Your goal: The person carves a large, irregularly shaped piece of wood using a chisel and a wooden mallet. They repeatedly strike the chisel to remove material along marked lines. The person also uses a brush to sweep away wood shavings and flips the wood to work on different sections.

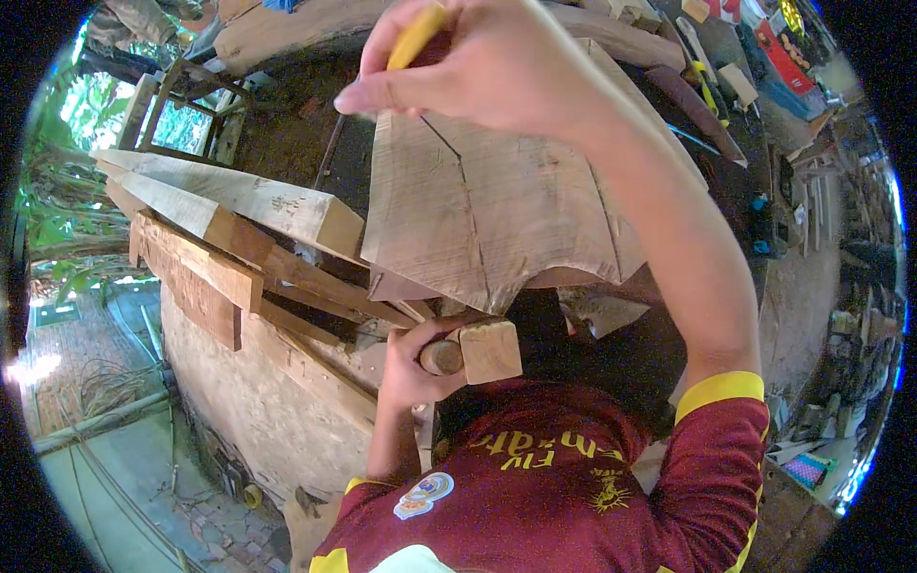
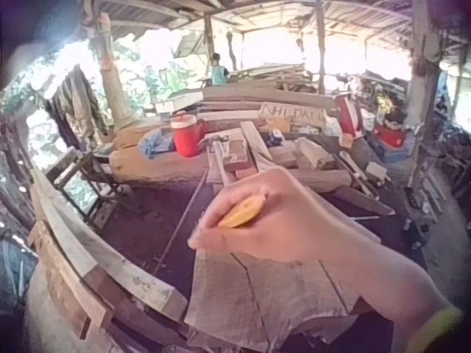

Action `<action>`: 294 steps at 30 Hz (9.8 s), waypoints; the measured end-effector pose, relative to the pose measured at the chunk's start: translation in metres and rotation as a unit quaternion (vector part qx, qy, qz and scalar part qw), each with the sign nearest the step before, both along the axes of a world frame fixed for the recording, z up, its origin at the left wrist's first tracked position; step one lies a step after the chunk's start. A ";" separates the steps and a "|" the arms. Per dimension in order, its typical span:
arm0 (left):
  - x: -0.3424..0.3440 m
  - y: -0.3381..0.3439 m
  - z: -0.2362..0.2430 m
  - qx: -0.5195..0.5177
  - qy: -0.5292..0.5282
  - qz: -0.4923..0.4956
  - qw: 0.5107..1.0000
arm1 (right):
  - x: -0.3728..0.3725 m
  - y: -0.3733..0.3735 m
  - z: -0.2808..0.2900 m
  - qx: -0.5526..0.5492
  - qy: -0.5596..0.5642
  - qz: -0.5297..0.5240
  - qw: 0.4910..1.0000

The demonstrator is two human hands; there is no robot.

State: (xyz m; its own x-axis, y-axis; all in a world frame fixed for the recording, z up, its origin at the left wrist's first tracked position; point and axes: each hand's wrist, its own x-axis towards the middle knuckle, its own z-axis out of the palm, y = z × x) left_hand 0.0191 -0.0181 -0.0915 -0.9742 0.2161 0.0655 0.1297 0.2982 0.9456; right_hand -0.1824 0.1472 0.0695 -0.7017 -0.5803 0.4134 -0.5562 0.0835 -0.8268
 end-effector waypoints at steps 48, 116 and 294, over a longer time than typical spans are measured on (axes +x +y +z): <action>-0.006 0.006 0.003 0.002 -0.072 -0.036 0.997 | -0.025 -0.010 -0.012 0.335 0.146 -0.384 0.848; -0.009 0.062 0.021 -0.126 0.001 -0.093 0.988 | 0.175 0.196 -0.135 -0.554 -0.217 -0.187 0.782; -0.173 0.161 0.119 -0.226 0.221 0.000 0.949 | 0.155 0.205 -0.080 0.140 -0.005 -0.470 0.871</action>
State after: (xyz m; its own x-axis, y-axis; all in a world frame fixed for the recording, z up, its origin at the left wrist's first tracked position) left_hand -0.1537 0.1428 0.0278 -0.8734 0.3197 0.3672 0.4833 0.6609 0.5741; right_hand -0.0278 0.3525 -0.0108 -0.9237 0.1763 0.3400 -0.1265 0.6976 -0.7053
